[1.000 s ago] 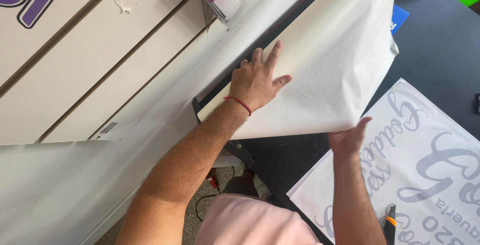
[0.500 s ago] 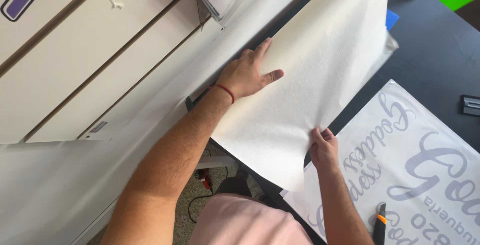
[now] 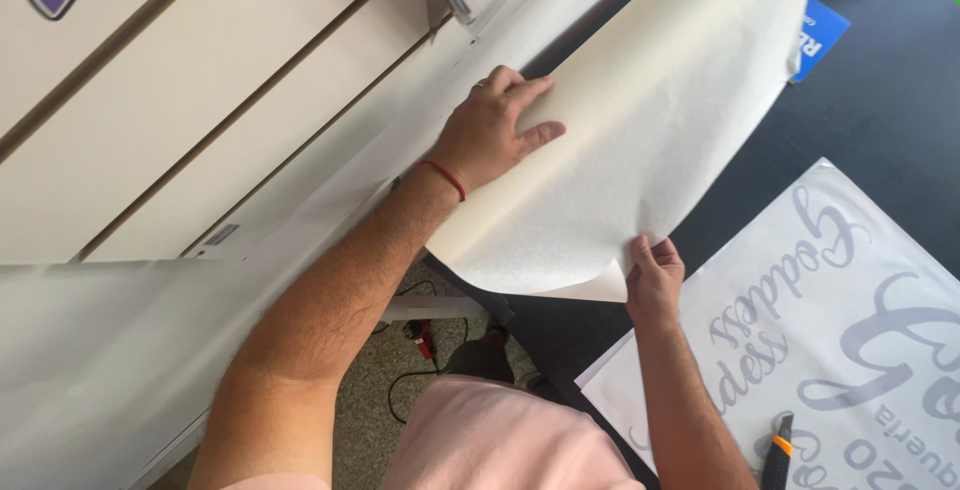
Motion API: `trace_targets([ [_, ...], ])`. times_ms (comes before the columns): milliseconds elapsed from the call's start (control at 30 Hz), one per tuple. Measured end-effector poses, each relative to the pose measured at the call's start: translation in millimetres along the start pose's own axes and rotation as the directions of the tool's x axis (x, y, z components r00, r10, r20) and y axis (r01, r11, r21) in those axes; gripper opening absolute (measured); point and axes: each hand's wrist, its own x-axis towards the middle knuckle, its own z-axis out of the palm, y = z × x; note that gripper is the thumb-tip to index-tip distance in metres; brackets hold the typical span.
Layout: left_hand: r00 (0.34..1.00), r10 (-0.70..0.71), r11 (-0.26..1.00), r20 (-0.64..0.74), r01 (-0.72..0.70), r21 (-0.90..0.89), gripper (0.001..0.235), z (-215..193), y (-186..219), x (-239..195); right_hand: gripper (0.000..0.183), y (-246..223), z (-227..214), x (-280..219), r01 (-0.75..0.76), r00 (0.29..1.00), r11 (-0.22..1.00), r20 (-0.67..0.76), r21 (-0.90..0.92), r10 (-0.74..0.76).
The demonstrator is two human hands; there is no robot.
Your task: The person unrolls a sheet of transfer paper over a printed vinyl decal on a table, smooths it down by hand, uses a utility knife to cut a section, and then uses a squeegee to press the transfer paper firmly against the vinyl surface.
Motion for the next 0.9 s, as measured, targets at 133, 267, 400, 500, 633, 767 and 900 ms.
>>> trace_targets([
  [133, 0.996, 0.053, 0.99, 0.072, -0.062, 0.13, 0.073, -19, 29, -40, 0.03, -32, 11, -21, -0.007, 1.0, 1.0, 0.024, -0.002, 0.007],
  [267, 0.999, -0.031, 0.911, 0.013, 0.023, 0.413, 0.095, -11, 53, -70, 0.028, -17, 3, -16, 0.0, 1.0, 0.999, 0.019, 0.034, -0.001],
  [400, 0.996, -0.083, 0.904, 0.03, 0.063, 0.423, 0.133, -12, 53, -65, 0.026, -14, 5, -9, -0.109, 0.993, 0.989, 0.044, 0.103, 0.105],
  [500, 0.984, -0.13, 0.96, 0.124, 0.093, 0.264, 0.141, -20, 49, -62, 0.04, 53, -84, 51, -0.222, 0.966, 0.971, 0.153, 0.087, 0.208],
  [633, 0.959, -0.183, 0.968, 0.217, 0.137, 0.21, 0.141, -33, 51, -54, 0.084, -23, -4, 82, -0.251, 0.918, 0.963, 0.29, -0.097, 0.269],
  [767, 0.936, -0.229, 0.963, 0.268, 0.177, 0.205, 0.139, -41, 57, -51, 0.078, -93, 70, 119, -0.201, 0.972, 0.975, 0.141, 0.099, 0.186],
  [900, 0.901, -0.251, 0.965, 0.354, 0.261, 0.018, 0.141, -52, 51, -44, 0.033, -28, 0, 220, 0.08, 0.983, 0.997, -0.169, 0.016, -0.076],
])
